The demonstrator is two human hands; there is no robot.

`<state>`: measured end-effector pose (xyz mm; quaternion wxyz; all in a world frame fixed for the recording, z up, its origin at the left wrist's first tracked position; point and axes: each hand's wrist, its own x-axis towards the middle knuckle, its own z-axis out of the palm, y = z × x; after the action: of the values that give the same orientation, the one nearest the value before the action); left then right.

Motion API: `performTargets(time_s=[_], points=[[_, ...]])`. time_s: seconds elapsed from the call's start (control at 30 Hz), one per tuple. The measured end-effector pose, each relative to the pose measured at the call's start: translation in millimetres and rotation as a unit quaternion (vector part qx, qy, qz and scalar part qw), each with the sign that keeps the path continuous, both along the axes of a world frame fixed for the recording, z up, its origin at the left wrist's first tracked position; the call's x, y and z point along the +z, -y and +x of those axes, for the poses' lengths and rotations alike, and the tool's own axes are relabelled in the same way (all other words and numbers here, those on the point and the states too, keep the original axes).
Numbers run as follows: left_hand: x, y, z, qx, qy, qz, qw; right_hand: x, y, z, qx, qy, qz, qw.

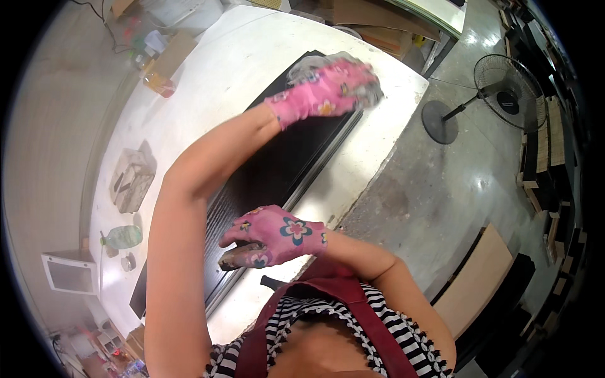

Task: The person applies black paint to long, dark wooden planks using a foam brush and wipes the surface with a cloth. They dip the brush into a container of black paint and spread it evenly along the planks, then use the cloth to smooth the finish.

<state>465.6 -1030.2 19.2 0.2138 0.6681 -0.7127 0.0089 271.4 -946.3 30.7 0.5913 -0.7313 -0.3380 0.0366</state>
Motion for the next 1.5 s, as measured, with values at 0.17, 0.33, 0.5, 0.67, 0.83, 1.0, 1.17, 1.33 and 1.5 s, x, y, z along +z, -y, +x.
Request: performTargets(time_s=[0.17, 0.33, 0.5, 0.67, 0.83, 1.0, 1.17, 1.33, 1.5], points=[[8.2, -58.4, -48.2, -0.230, -0.094, 0.039, 0.968, -2.2, 1.7, 0.6, -0.026, 0.024, -0.025, 0.999], [-9.3, -81.0, -23.7, -0.093, 0.027, -0.070, 0.993, 1.7, 3.5, 2.4, -0.028, 0.031, -0.056, 0.998], [-5.2, -41.3, -3.1, 0.162, -0.013, 0.005, 0.987, 0.5, -1.3, 3.8, -0.048, 0.043, -0.036, 0.997], [-9.2, -64.0, -20.5, 0.111, 0.053, 0.018, 0.992, 9.7, 7.0, 8.5, 0.044, 0.070, -0.060, 0.995], [-8.4, -155.8, -72.2, 0.027, -0.023, -0.010, 0.999, -14.2, 32.7, -1.5, 0.192, 0.040, 0.117, 0.974], [-5.3, -272.1, -135.1, 0.066, -0.106, -0.002, 0.992, -11.2, 79.0, -44.2, -0.084, -0.193, 0.446, 0.870], [28.1, -378.3, -209.9, 0.167, -0.121, 0.119, 0.971, 2.1, 101.1, 68.7, -0.261, -0.232, 0.434, 0.830], [23.6, -491.9, -289.9, 0.389, -0.085, 0.097, 0.912, -32.8, 124.5, 142.0, -0.503, 0.016, 0.122, 0.856], [26.5, -537.4, -303.9, 0.459, -0.084, 0.111, 0.878, -47.8, 154.5, 161.5, -0.487, 0.009, 0.138, 0.863]])
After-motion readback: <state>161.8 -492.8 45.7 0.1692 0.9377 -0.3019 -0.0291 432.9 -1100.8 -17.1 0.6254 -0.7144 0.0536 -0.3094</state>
